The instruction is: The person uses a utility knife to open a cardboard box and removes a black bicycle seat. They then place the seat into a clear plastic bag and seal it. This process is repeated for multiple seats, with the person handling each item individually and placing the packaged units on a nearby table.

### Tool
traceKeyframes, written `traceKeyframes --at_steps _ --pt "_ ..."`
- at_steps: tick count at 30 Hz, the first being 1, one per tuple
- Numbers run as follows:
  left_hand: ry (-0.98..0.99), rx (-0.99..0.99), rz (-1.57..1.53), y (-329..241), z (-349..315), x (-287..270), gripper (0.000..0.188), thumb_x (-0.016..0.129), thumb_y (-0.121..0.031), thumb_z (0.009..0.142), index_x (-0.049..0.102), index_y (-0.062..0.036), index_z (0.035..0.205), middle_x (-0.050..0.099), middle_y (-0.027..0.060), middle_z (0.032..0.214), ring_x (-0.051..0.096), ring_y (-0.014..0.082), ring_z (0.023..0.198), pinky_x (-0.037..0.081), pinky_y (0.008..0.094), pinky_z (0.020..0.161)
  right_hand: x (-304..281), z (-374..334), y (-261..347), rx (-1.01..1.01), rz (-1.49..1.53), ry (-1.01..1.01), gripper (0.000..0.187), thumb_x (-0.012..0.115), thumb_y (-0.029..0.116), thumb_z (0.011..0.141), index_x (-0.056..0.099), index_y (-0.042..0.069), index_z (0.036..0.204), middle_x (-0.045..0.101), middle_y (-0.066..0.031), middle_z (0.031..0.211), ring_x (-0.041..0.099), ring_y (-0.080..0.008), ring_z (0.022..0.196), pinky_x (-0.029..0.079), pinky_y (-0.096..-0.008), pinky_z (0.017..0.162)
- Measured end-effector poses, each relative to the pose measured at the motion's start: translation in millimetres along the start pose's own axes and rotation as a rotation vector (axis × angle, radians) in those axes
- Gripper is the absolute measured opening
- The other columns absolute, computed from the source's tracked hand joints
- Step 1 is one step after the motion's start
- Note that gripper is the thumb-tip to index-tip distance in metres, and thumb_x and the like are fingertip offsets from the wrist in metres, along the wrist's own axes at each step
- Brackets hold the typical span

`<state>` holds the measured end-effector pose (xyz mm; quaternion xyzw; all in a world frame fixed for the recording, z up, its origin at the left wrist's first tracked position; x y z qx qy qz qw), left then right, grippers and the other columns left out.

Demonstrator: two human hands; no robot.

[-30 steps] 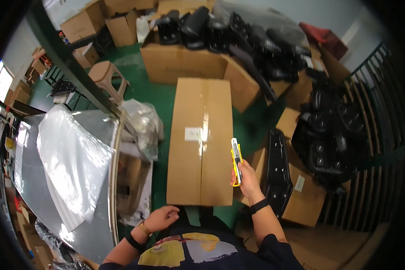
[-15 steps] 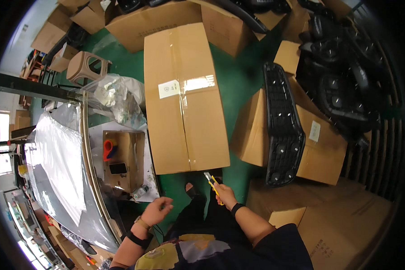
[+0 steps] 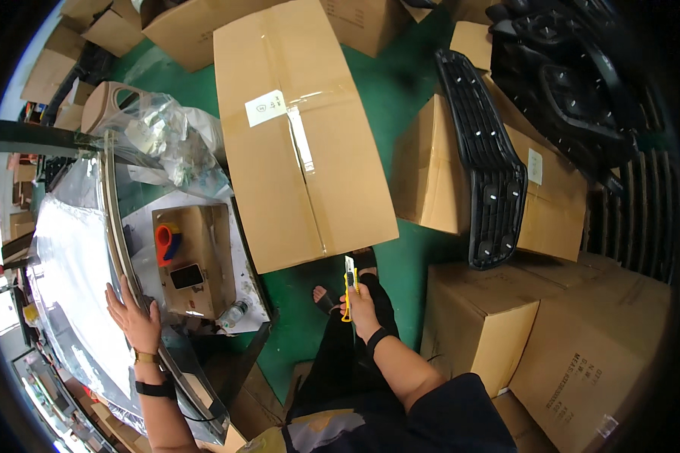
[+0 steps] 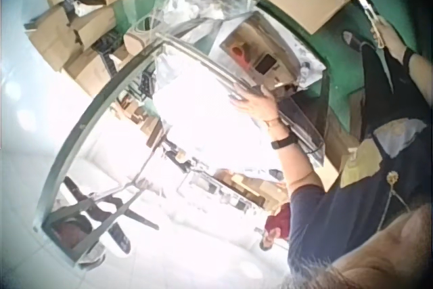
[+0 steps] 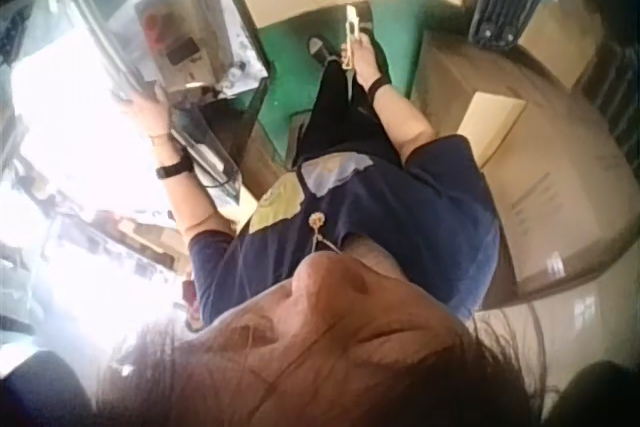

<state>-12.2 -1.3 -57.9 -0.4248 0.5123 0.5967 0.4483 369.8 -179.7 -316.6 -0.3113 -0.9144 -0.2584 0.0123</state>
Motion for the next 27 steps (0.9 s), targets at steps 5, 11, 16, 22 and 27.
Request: traceKeyframes --at_steps 5,11,16,22,27 --pt "0.058 -0.023 0.014 0.8 -0.4 13.8 0.093 0.074 -0.011 0.068 0.029 -0.0234 0.148 0.018 0.0228 0.151 0.023 0.0400 0.138 0.022 0.0486 0.113 10.5 7.2 -7.7 -0.003 0.090 -0.050 0.020 0.046 0.030 0.100 0.047 0.012 0.109 0.056 -0.0036 0.081 0.055 -0.0134 0.066 0.051 -0.0297 0.060" --pt "0.018 0.010 -0.013 -0.5 0.7 12.4 0.088 0.072 -0.010 0.069 0.033 -0.0234 0.146 0.019 0.0238 0.151 0.025 0.0427 0.136 0.027 0.0478 0.112 21.5 11.5 -18.8 -0.062 0.174 -0.067 0.020 0.046 0.029 0.100 0.048 0.012 0.109 0.057 -0.0042 0.081 0.056 -0.0136 0.066 0.052 -0.0303 0.060" --pt "0.022 -0.010 0.013 -0.5 -0.5 14.2 0.086 0.071 -0.010 0.069 0.033 -0.0242 0.145 0.019 0.0235 0.151 0.024 0.0426 0.137 0.027 0.0487 0.111 30.1 12.6 -23.2 -0.100 0.257 -0.073 0.021 0.047 0.029 0.100 0.048 0.012 0.112 0.057 -0.0040 0.081 0.056 -0.0128 0.065 0.051 -0.0289 0.059" --pt "-0.005 -0.006 0.011 0.8 -0.4 15.2 0.087 0.070 -0.008 0.067 0.034 -0.0246 0.145 0.021 0.0238 0.149 0.026 0.0435 0.135 0.028 0.0482 0.111 48.3 16.8 -26.9 -0.110 0.237 -0.068 0.020 0.046 0.027 0.100 0.047 0.011 0.113 0.057 -0.0042 0.081 0.056 -0.0125 0.064 0.051 -0.0283 0.058" --pt "-0.001 0.008 -0.025 -4.4 1.7 10.0 0.083 0.070 -0.011 0.069 0.037 -0.0236 0.144 0.019 0.0231 0.151 0.023 0.0427 0.137 0.027 0.0490 0.111 85.0 23.8 -77.3 -0.115 -0.296 0.156 0.023 0.051 0.027 0.098 0.054 0.009 0.113 0.058 -0.0026 0.079 0.053 -0.0085 0.061 0.046 -0.0236 0.053"
Point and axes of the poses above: each hand's wrist, its own z-axis towards the middle knuckle, its own x-axis out of the palm, y = z × x, the point moved 4 cm from there along z, towards the middle knuckle
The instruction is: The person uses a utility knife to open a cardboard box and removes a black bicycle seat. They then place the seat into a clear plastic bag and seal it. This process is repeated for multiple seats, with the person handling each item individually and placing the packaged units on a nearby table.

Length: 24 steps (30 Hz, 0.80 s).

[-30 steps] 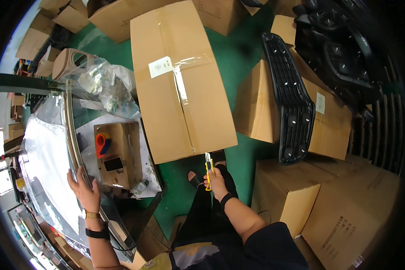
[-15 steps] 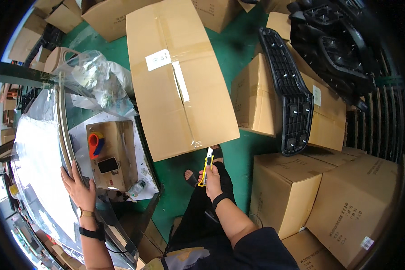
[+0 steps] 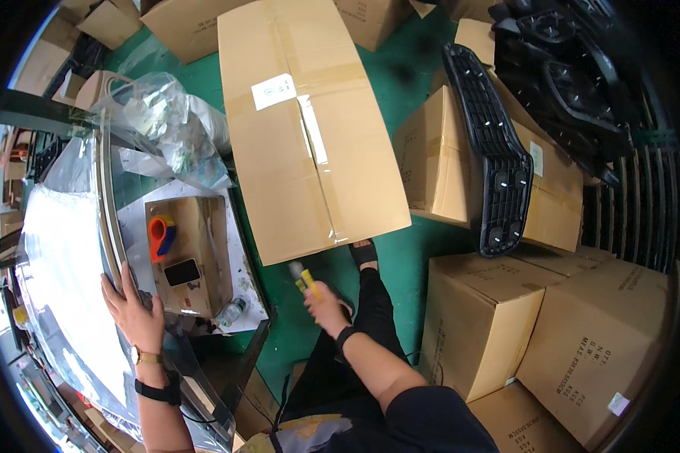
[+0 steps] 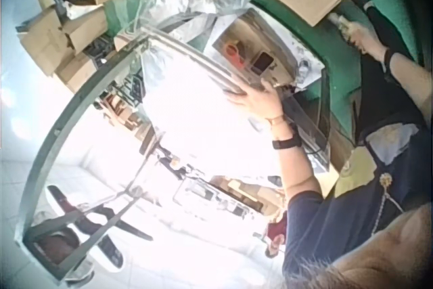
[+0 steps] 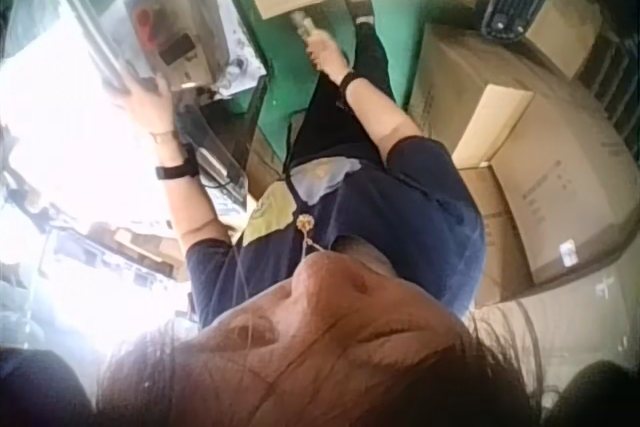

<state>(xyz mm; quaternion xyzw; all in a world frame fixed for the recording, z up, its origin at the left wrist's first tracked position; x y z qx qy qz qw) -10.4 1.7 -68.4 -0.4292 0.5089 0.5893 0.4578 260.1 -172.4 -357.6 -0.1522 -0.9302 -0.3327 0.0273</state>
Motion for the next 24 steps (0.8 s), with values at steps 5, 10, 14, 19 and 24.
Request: traceKeyframes --at_steps 5,10,14,19,24 --pt "0.032 -0.022 -0.017 -1.6 2.9 -0.6 0.077 0.070 -0.011 0.070 0.041 -0.0221 0.141 0.017 0.0214 0.152 0.021 0.0423 0.138 0.027 0.0489 0.111 38.0 -43.3 24.8 -0.315 -0.502 0.086 0.036 0.064 0.033 0.089 0.058 0.007 0.112 0.065 -0.0037 0.085 0.062 -0.0153 0.075 0.050 -0.0290 0.071" --pt "0.050 -0.080 -0.032 3.8 -6.5 -2.1 0.075 0.069 -0.010 0.070 0.042 -0.0203 0.140 0.017 0.0225 0.152 0.022 0.0430 0.138 0.027 0.0490 0.111 -89.9 -26.8 154.9 -0.499 -0.168 -0.591 0.023 0.070 0.022 0.086 0.057 0.003 0.089 0.058 -0.0011 0.078 0.053 -0.0094 0.071 0.046 -0.0270 0.063" --pt "0.038 -0.036 -0.073 0.6 2.9 -5.3 0.075 0.069 -0.011 0.069 0.042 -0.0182 0.139 0.019 0.0261 0.150 0.024 0.0455 0.135 0.028 0.0504 0.110 -210.2 39.6 188.4 -0.235 -0.202 -0.658 0.027 0.068 0.033 0.088 0.055 0.009 0.085 0.050 0.0031 0.073 0.044 -0.0073 0.065 0.039 -0.0260 0.058" --pt "0.087 -0.061 -0.064 -6.8 8.2 -11.8 0.073 0.068 -0.013 0.068 0.044 -0.0161 0.138 0.019 0.0284 0.149 0.022 0.0481 0.135 0.024 0.0530 0.111 -204.4 76.9 178.2 -0.298 -0.036 -0.606 0.029 0.067 0.035 0.088 0.057 0.008 0.090 0.052 0.0027 0.077 0.046 -0.0090 0.067 0.039 -0.0264 0.061" --pt "0.118 -0.093 -0.088 -7.3 10.2 -13.9 0.073 0.066 -0.016 0.068 0.045 -0.0163 0.137 0.016 0.0292 0.150 0.019 0.0481 0.137 0.019 0.0555 0.112 -166.9 57.5 163.9 -0.240 -0.334 -0.555 0.026 0.068 0.030 0.088 0.058 0.005 0.091 0.055 0.0023 0.076 0.047 -0.0079 0.067 0.041 -0.0270 0.060"
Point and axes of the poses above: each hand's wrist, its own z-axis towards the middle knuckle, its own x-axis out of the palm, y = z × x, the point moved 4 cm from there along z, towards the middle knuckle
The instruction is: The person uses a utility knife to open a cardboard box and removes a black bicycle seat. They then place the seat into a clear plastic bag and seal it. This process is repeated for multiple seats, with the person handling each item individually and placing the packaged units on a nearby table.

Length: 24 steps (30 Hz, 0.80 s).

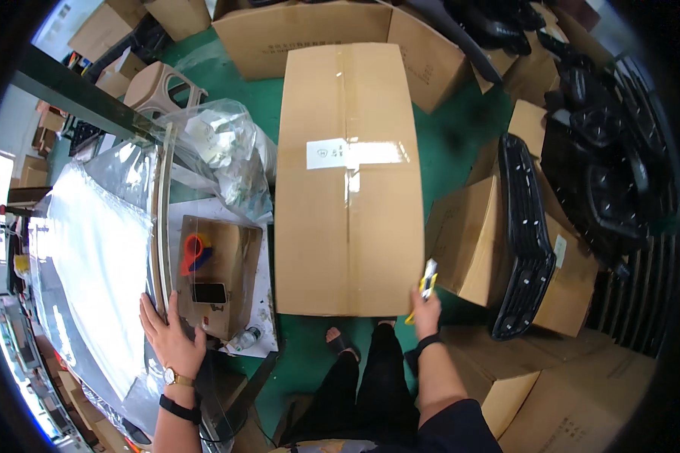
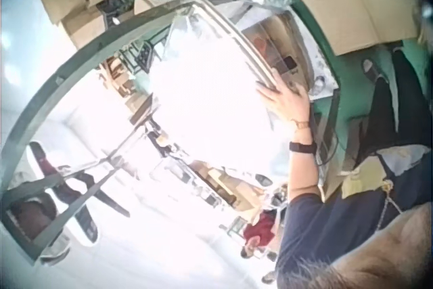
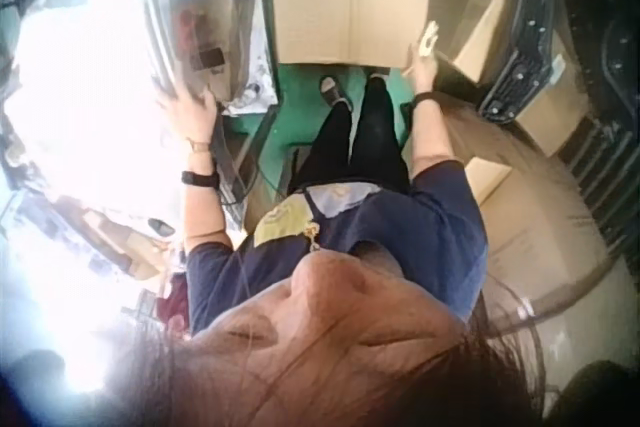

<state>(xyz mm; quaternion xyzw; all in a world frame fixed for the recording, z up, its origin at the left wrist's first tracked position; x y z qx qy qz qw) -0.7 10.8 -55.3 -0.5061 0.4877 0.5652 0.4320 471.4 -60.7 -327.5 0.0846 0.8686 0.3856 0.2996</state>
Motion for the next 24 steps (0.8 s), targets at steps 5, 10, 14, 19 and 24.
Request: traceKeyframes --at_steps 5,10,14,19,24 --pt "0.013 -0.035 0.017 -0.9 6.1 -1.8 0.070 0.064 -0.017 0.067 0.046 -0.0165 0.136 0.017 0.0292 0.150 0.019 0.0481 0.137 0.019 0.0557 0.112 65.1 -69.2 0.3 0.125 -0.019 0.305 0.025 0.066 0.026 0.089 0.058 0.004 0.097 0.057 0.0001 0.078 0.053 -0.0099 0.068 0.048 -0.0280 0.062" --pt "0.010 -0.054 0.018 1.6 8.8 -3.3 0.069 0.063 -0.017 0.067 0.048 -0.0163 0.134 0.017 0.0291 0.150 0.020 0.0484 0.136 0.020 0.0554 0.112 101.2 -96.4 4.1 0.270 0.041 0.523 0.026 0.064 0.026 0.091 0.056 0.003 0.100 0.056 -0.0026 0.084 0.057 -0.0129 0.069 0.053 -0.0300 0.060" --pt "0.012 -0.072 0.009 4.0 4.3 -6.9 0.068 0.064 -0.018 0.066 0.050 -0.0159 0.132 0.018 0.0290 0.149 0.021 0.0476 0.136 0.020 0.0553 0.113 77.1 -67.8 24.0 0.275 0.064 0.572 0.036 0.064 0.030 0.090 0.053 0.001 0.107 0.061 -0.0040 0.080 0.063 -0.0144 0.064 0.053 -0.0281 0.056" --pt "0.011 -0.072 -0.044 10.7 1.4 -5.0 0.066 0.065 -0.016 0.063 0.053 -0.0143 0.128 0.020 0.0297 0.149 0.020 0.0462 0.137 0.019 0.0557 0.113 43.4 -2.7 124.7 0.126 -0.033 0.607 0.023 0.059 0.025 0.094 0.049 0.006 0.103 0.058 -0.0054 0.073 0.059 -0.0151 0.055 0.050 -0.0295 0.049" --pt "-0.026 -0.084 -0.128 11.6 1.6 -10.7 0.064 0.065 -0.015 0.063 0.055 -0.0137 0.126 0.021 0.0302 0.148 0.020 0.0453 0.138 0.019 0.0556 0.113 33.1 30.9 333.6 -0.304 -0.012 0.643 0.020 0.044 0.029 0.100 0.045 0.010 0.105 0.054 -0.0058 0.064 0.051 -0.0147 0.045 0.043 -0.0275 0.043"
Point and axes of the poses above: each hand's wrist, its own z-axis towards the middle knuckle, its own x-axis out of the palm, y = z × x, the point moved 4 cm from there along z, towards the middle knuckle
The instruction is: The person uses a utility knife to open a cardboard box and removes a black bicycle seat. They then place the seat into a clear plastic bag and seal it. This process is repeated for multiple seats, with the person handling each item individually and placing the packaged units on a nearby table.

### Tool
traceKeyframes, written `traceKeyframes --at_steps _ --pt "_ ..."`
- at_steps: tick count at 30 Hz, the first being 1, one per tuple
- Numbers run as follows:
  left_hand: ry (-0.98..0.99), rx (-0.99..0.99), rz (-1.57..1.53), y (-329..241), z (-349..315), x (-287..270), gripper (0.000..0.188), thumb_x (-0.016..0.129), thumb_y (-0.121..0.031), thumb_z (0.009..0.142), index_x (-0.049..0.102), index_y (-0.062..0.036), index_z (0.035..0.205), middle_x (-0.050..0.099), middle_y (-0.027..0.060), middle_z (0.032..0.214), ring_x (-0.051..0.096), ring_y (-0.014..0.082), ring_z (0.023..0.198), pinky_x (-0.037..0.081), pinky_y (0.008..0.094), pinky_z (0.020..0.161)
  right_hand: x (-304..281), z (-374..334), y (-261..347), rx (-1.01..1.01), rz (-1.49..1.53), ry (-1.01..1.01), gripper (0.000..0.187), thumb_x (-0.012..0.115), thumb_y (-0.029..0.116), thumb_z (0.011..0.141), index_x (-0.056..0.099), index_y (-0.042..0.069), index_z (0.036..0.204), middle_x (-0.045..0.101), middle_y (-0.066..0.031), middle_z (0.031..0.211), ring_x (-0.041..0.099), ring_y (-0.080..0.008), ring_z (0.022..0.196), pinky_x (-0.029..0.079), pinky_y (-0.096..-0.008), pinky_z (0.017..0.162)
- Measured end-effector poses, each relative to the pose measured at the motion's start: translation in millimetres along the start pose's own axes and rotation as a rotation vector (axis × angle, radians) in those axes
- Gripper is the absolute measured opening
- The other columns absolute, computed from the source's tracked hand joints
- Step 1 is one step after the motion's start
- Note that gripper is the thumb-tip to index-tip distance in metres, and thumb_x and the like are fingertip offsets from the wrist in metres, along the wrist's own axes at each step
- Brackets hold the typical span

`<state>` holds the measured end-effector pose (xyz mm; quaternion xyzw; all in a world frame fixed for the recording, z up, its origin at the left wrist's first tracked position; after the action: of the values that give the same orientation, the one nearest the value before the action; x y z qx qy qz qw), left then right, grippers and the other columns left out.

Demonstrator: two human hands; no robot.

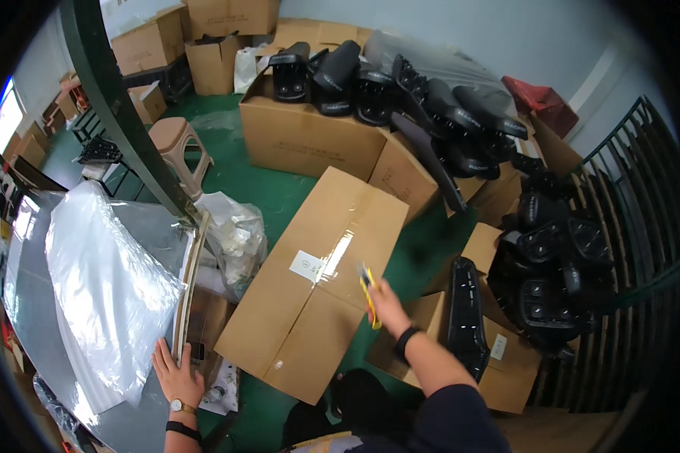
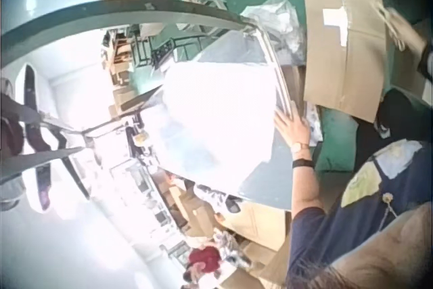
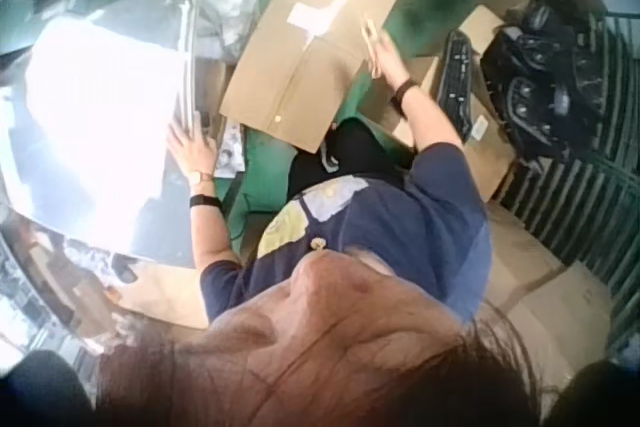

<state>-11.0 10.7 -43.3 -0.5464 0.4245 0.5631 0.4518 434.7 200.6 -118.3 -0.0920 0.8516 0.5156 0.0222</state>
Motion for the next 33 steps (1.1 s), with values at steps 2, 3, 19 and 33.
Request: traceKeyframes --at_steps 2,3,19,33 --pt "-0.001 -0.024 -0.049 -4.6 1.0 -5.0 0.064 0.066 -0.013 0.061 0.056 -0.0138 0.125 0.022 0.0295 0.148 0.021 0.0446 0.138 0.018 0.0552 0.113 -22.3 27.3 74.8 -0.130 -0.081 -0.029 0.020 0.044 0.026 0.100 0.045 0.007 0.107 0.053 -0.0045 0.065 0.050 -0.0130 0.045 0.041 -0.0269 0.044" --pt "-0.008 -0.039 -0.069 -7.1 3.8 -8.6 0.064 0.067 -0.013 0.061 0.056 -0.0139 0.124 0.022 0.0292 0.148 0.021 0.0442 0.138 0.018 0.0551 0.114 -35.8 40.1 104.9 -0.220 -0.111 -0.049 0.022 0.046 0.024 0.100 0.045 0.006 0.112 0.054 -0.0047 0.069 0.051 -0.0123 0.048 0.042 -0.0265 0.046" --pt "0.015 -0.373 -0.134 -138.5 -15.3 62.2 0.050 0.073 -0.025 0.076 0.057 -0.0072 0.120 0.044 0.0341 0.124 0.043 0.0499 0.113 0.038 0.0559 0.098 -175.5 383.5 114.8 0.016 -1.200 -0.037 0.040 0.050 0.042 0.093 0.053 0.016 0.123 0.066 -0.0143 0.106 0.061 -0.0329 0.102 0.048 -0.0451 0.085" --pt "0.901 -0.842 -0.720 -284.9 30.1 144.1 0.040 0.065 -0.023 0.088 0.059 0.0024 0.118 0.064 0.0203 0.111 0.063 0.0267 0.097 0.051 0.0378 0.083 -178.9 525.7 90.7 -0.056 -1.215 0.448 0.039 0.055 0.045 0.087 0.062 0.019 0.115 0.067 -0.0107 0.104 0.061 -0.0307 0.101 0.048 -0.0437 0.083"
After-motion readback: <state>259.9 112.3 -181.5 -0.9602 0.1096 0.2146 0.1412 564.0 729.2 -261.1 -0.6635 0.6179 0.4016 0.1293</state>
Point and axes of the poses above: each hand's wrist, its own z-axis towards the middle knuckle, its own x-axis out of the palm, y = z × x, the point moved 4 cm from there along z, towards the middle knuckle
